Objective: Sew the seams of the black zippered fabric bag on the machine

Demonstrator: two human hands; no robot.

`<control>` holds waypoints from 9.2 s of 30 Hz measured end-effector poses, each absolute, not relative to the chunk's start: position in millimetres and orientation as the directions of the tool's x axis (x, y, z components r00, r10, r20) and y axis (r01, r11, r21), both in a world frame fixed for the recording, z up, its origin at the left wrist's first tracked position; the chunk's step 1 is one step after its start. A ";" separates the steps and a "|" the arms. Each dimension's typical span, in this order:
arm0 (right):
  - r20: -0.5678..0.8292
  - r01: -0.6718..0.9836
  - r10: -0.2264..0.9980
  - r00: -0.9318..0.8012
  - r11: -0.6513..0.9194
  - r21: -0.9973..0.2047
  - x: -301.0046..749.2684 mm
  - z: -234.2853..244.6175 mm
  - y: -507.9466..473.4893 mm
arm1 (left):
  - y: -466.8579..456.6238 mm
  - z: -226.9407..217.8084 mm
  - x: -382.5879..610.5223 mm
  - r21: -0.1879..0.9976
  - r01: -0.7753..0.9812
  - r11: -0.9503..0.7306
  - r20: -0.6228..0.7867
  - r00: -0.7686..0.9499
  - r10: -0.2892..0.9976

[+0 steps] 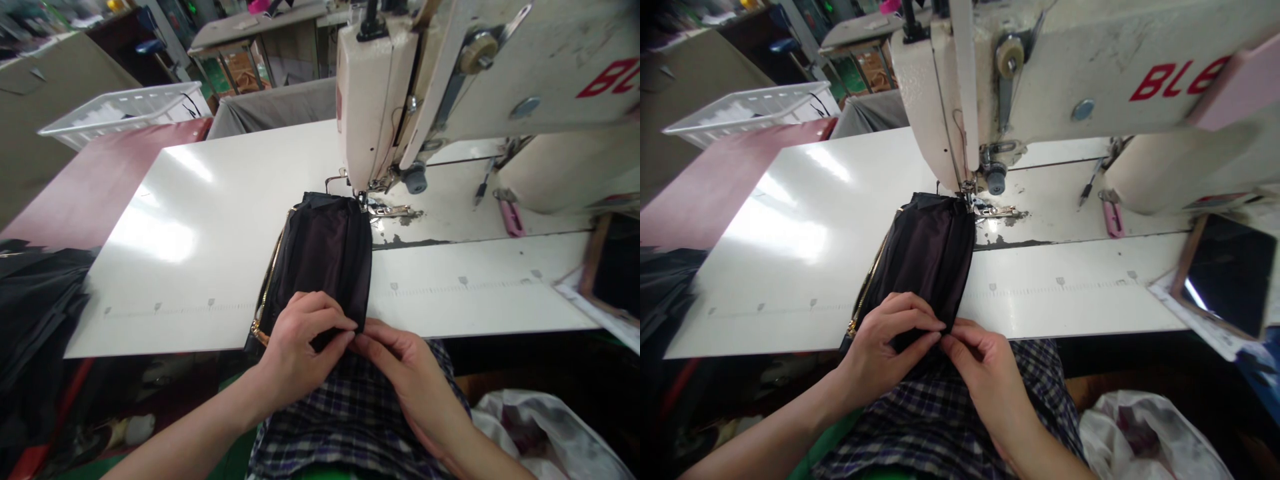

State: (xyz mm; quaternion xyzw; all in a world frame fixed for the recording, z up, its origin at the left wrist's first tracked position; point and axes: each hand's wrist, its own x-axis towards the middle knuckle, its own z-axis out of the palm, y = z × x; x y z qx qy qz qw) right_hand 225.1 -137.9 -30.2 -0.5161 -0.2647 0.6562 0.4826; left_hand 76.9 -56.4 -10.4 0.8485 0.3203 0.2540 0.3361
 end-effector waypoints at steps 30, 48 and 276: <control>0.336 0.581 0.924 0.185 0.173 -0.795 246.5 -38.5 -137.5 | -43.4 -27.0 68.2 0.342 0.038 -0.939 0.554 0.799 0.234; 0.484 0.659 0.772 -0.411 0.619 -0.427 287.6 -47.4 -96.7 | 42.0 -19.3 116.0 0.076 0.341 -0.937 0.083 0.934 0.347; -0.492 -0.362 0.869 -0.057 -0.477 -0.801 277.9 -33.3 -36.9 | 40.6 -28.0 120.2 0.801 0.362 -0.476 0.140 0.659 0.738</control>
